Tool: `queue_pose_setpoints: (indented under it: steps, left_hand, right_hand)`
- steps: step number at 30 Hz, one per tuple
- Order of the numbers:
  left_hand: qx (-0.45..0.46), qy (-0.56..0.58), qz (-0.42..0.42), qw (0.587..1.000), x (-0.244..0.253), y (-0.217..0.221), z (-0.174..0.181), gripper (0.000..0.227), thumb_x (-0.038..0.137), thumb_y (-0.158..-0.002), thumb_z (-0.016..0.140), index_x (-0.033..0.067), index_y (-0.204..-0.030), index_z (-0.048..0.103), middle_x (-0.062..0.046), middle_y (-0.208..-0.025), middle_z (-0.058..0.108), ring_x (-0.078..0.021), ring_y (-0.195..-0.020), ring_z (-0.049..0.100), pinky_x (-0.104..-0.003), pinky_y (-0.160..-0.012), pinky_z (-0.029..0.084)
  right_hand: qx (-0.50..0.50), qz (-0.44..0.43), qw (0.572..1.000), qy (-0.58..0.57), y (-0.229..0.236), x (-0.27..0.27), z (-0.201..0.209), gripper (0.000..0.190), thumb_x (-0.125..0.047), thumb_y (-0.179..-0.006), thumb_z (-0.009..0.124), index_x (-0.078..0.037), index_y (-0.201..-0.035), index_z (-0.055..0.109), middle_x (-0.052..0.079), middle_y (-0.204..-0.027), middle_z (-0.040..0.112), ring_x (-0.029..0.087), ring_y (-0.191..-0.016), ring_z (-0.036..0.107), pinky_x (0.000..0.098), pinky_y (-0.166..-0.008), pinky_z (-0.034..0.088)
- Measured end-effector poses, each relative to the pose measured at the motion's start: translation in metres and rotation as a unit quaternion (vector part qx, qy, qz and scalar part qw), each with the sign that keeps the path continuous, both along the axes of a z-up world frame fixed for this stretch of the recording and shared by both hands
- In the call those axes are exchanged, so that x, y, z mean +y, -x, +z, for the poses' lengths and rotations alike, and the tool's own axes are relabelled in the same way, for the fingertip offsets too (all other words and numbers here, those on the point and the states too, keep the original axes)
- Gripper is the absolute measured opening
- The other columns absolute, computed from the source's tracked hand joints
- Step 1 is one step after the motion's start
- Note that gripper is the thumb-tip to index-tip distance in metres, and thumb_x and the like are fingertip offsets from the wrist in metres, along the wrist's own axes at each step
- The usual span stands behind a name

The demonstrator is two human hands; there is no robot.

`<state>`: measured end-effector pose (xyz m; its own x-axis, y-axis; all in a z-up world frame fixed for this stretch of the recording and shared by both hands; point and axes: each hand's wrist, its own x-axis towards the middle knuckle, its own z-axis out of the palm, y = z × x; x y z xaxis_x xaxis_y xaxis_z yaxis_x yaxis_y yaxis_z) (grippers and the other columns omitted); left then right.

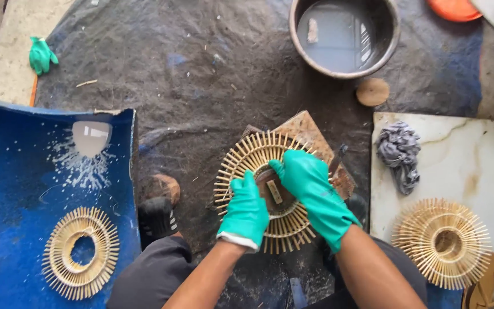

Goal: The worker is using a long metal scraper to smooth and refine the inner edges of a bamboo lampshade structure.

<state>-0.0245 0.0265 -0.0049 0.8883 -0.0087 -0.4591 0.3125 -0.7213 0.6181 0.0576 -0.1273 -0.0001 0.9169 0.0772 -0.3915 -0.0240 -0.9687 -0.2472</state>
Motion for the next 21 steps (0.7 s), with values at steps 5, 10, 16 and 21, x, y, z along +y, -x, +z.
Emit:
queue_pose_setpoints:
  steps: [5,10,16,21]
  left_hand:
    - [0.07,-0.018,-0.01,0.997,-0.01,-0.007,0.019,0.084,0.001,-0.082,0.064,-0.0049,-0.152,0.018,-0.031,-0.132,0.039,-0.0496,-0.095,0.066,-0.055,-0.079,0.057]
    - [-0.007,-0.003,-0.024,1.0,0.003,0.009,-0.023,0.082,0.005,-0.082,0.066,-0.0074,-0.149,0.02,-0.034,-0.13,0.041,-0.0518,-0.096,0.064,-0.057,-0.079,0.056]
    - [-0.011,-0.041,-0.124,0.991,0.055,-0.022,0.013,0.044,0.017,-0.093,0.065,0.0041,-0.133,0.055,-0.025,-0.122,0.06,-0.0429,-0.105,0.066,-0.052,-0.089,0.054]
    - [-0.17,-0.03,-0.098,0.98,0.06,-0.037,0.01,0.039,0.018,-0.092,0.068,0.0091,-0.13,0.064,-0.018,-0.119,0.066,-0.0389,-0.1,0.069,-0.05,-0.083,0.057]
  right_hand:
    - [0.001,0.055,0.998,-0.004,0.002,0.001,0.0,0.048,-0.051,-0.098,0.059,-0.009,-0.077,0.071,0.017,-0.079,0.07,0.039,-0.075,0.068,0.0537,-0.063,0.053]
    - [-0.046,0.06,0.997,-0.029,0.002,0.0,-0.01,0.044,-0.049,-0.096,0.061,-0.011,-0.077,0.072,0.015,-0.081,0.071,0.039,-0.076,0.068,0.053,-0.064,0.053]
    - [-0.01,-0.093,0.961,-0.261,-0.005,-0.047,0.052,0.041,-0.046,-0.096,0.065,-0.006,-0.095,0.071,0.014,-0.085,0.072,0.028,-0.074,0.067,0.0422,-0.068,0.055]
    - [0.083,-0.294,0.866,-0.396,-0.003,-0.09,0.091,0.043,-0.041,-0.101,0.058,0.0,-0.1,0.069,0.013,-0.082,0.074,0.021,-0.067,0.068,0.037,-0.061,0.057]
